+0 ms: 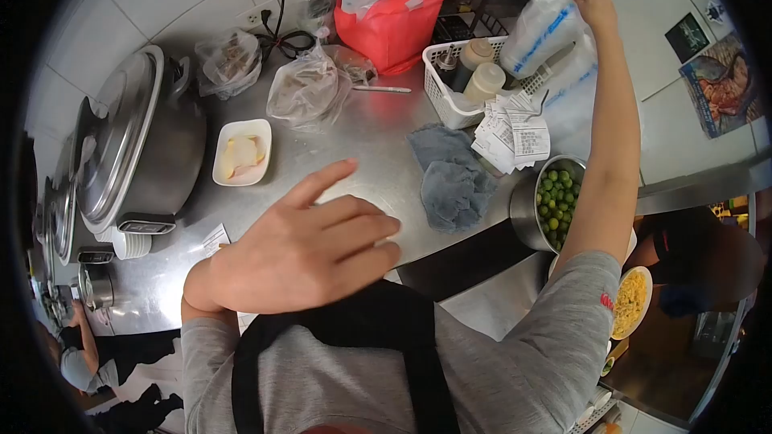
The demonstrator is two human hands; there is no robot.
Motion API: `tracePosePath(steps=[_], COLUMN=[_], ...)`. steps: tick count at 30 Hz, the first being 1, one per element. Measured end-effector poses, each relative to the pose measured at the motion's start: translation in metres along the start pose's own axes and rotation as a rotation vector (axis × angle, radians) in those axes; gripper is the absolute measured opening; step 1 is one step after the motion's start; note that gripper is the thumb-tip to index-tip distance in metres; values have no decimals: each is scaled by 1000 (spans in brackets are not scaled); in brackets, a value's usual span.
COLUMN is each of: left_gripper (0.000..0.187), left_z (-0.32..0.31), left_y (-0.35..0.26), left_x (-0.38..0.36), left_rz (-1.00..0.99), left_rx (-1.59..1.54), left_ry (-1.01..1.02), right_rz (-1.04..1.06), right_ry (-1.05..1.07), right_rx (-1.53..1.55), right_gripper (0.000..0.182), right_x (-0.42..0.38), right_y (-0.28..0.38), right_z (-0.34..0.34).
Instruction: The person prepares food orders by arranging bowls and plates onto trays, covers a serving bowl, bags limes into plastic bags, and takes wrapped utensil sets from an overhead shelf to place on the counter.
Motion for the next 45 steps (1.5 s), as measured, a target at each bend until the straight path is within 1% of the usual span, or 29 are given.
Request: tracePosePath(steps=[2,6,8,10,11,13,14,15,16,17,18,19,20,21,22,23,24,26,27,29,31,33,34,35,37,38,40,43,45], left_gripper=[16,18,18,21,21,25,38,38,47,57,57,60,64,64,66,68,60,52,44,37,30,22,21,21,19,20,20,20,19], left_z=[0,-7,-10,-14,-16,-17,-23,-30,-39,-50,-58,-65,-71,-79,-85,-89,-98,-126,-136,-137,-137,-144,-138,-138,-127,-129,-129,-128,-135], left_y=[6,18,22,28,30,43,53,59,70,82,87,92,97,99,102,103,104,112,117,115,103,99,105,98,85,82,75,73,66], left_x=[-8,-22,-28,-30,-31,-33,-35,-34,-33,-33,-31,-28,-26,-26,-27,-30,-37,-57,-66,-84,-95,-109,-97,-94,-94,-92,-91,-90,-93], left_rz=[44,169,193,243,232,275,276,263,353,439,425,352,272,262,250,242,376,449,522,528,525,787,453,454,493,467,461,424,417], left_rx=[-8,-47,-56,-141,-132,-367,-478,-474,-815,-1154,-1145,-1403,-1660,-1655,-1639,-1626,-1504,-1457,-1407,-1400,-1396,-1985,-1467,-1474,-1404,-1429,-1452,-1486,-1520], left_ry=[6,14,8,33,34,-92,-58,-60,-81,-97,-94,-140,-184,-176,-203,-226,-192,-171,-167,-181,-165,-327,-172,-139,-181,-164,-143,-135,-127], right_rz=[23,52,-208,-55,-66,-71,45,167,33,202,128,142,553,716,755,784,771,506,486,-13,-35,168,345,498,467,450,388,225,209], right_ry=[-82,103,-466,-266,-274,-827,-903,-975,-752,-617,-470,-386,-355,-430,-474,-148,-150,-38,-50,234,36,170,163,94,458,458,184,1,9], right_rx=[263,165,16,-120,-124,166,279,392,637,763,715,800,619,230,591,741,736,1197,1191,1608,1884,2113,2007,1922,2030,2032,1786,1815,1811], right_gripper=[15,16,13,17,17,19,18,17,17,18,17,16,12,11,14,17,17,25,25,27,32,40,44,47,48,48,47,55,63], right_x=[6,10,9,21,22,4,-3,-14,-33,-63,-103,-143,-177,-211,-240,-265,-281,-293,-289,-279,-253,-234,-236,-236,-231,-231,-230,-237,-248], right_y=[-20,-16,-29,-21,-23,12,32,54,76,126,200,257,304,356,381,409,424,435,430,400,400,435,461,478,499,503,499,479,481], right_z=[-4,5,76,91,110,190,213,234,230,225,231,227,196,196,189,154,152,146,156,171,216,285,311,338,374,387,404,408,405])
Point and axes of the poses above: each hand's wrist, its own x-axis towards the middle knuckle, its own z-axis out of the back of the hand, y = z × x, the point moved 6 cm from there along x, towards the middle knuckle, and after that the axes turned 12 degrees about z, right-handed, at the moved point
